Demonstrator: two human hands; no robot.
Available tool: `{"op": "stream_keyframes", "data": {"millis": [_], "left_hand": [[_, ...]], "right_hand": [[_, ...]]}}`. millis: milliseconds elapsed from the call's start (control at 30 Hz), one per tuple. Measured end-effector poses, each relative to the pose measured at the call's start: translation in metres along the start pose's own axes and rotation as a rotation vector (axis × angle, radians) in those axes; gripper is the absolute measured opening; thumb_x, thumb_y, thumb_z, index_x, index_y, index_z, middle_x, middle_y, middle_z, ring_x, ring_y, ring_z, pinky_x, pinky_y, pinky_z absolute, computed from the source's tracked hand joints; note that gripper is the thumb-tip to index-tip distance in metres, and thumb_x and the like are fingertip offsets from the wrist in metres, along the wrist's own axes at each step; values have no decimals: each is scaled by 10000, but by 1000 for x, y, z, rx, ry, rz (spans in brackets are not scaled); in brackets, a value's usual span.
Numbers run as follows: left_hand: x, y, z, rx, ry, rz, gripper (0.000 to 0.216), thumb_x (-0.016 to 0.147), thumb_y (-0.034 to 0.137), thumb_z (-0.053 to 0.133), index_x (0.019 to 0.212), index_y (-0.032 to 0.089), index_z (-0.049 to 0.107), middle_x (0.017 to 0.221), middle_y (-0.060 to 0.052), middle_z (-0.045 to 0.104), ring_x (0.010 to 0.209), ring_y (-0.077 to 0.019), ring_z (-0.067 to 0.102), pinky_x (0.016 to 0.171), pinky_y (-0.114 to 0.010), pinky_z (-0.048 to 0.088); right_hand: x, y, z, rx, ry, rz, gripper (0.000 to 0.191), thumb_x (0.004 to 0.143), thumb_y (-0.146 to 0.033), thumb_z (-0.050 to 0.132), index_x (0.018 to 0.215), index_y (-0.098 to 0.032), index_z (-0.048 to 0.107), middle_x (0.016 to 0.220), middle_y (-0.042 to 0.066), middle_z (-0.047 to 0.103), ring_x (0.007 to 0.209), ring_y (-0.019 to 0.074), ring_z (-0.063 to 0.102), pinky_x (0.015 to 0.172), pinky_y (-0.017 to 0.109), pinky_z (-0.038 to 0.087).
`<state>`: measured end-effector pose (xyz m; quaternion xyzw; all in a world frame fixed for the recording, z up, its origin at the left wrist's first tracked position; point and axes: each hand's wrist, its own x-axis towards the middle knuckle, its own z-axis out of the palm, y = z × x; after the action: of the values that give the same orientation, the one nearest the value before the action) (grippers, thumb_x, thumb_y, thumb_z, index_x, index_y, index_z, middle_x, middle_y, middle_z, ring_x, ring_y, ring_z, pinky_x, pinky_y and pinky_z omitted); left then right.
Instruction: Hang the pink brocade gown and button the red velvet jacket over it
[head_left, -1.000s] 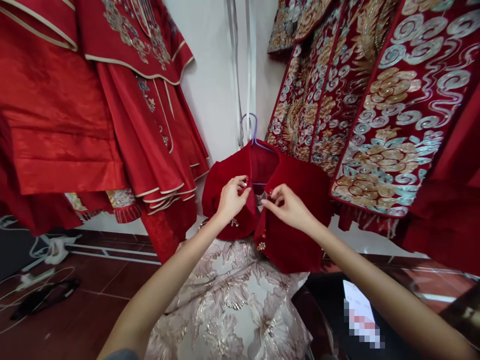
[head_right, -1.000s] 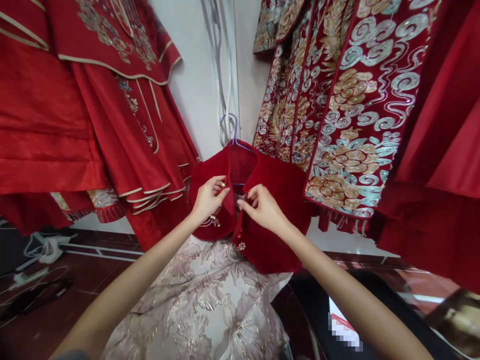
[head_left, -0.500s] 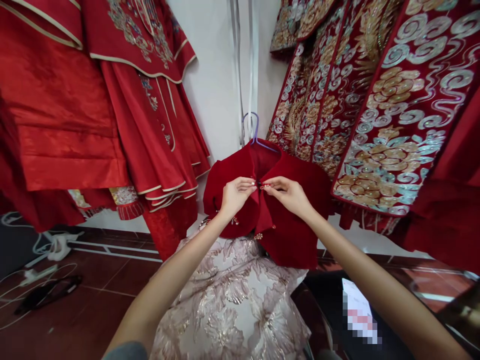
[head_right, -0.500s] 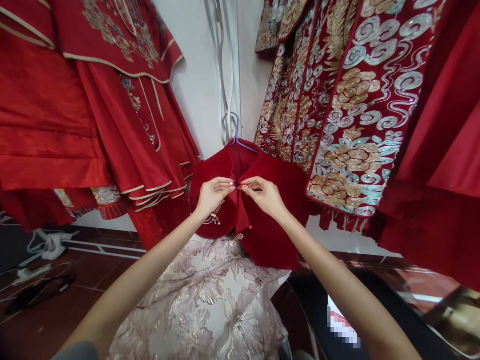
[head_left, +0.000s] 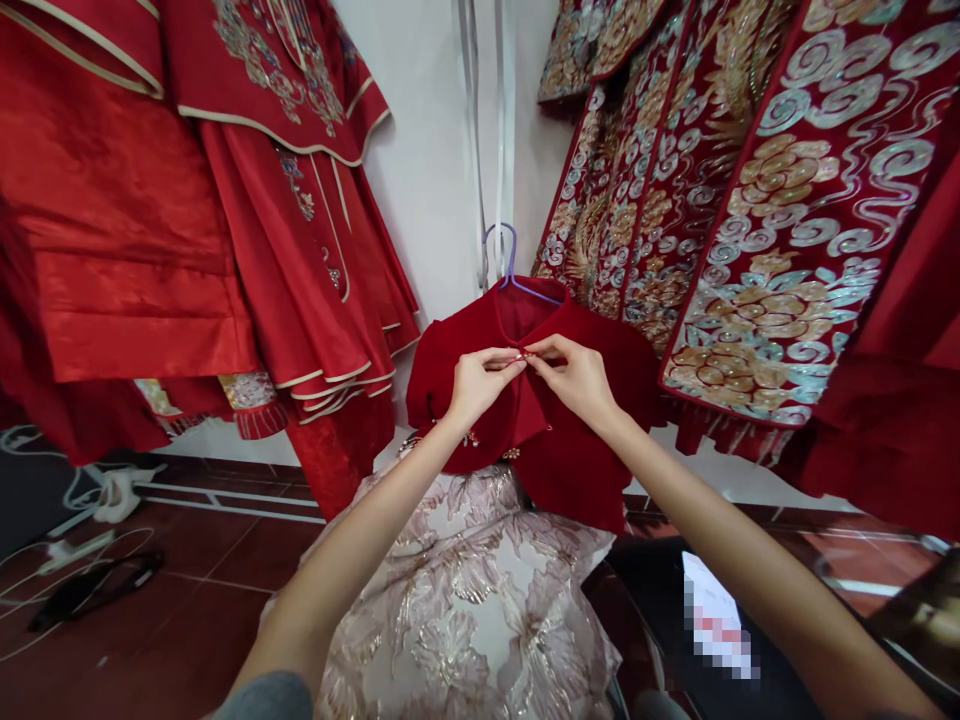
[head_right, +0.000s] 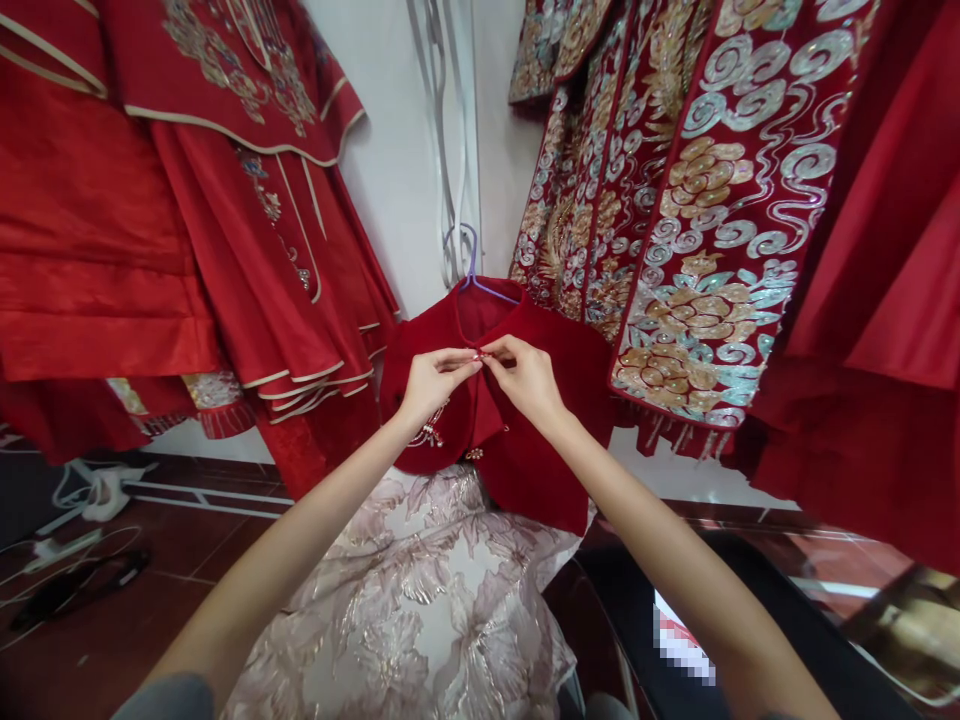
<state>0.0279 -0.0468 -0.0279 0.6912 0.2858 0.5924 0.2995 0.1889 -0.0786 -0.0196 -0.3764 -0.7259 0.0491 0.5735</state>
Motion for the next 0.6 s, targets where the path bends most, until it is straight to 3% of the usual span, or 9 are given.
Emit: {"op": "stream_keyframes", "data": {"millis": [333,600], "left_hand": [[5,3,-1,163,-7,71,165,722,209,697,860,124,732,884,-96,738,792,-182,695,792,-317,555],[2,14,-3,286,-22,105,127,750,146,668,851,147,745,880,-72,743,818,-180,700,817,-305,543]], "right_hand": [[2,1,4,10,46,-20,153,810,-269,628,920,-194,702,881,25,722,772,166,678,687,270,568],[3,5,3,113,38,25,167,765,-316,695,876,-191,710,866,34,725,779,178,685,776,310,551]]}}
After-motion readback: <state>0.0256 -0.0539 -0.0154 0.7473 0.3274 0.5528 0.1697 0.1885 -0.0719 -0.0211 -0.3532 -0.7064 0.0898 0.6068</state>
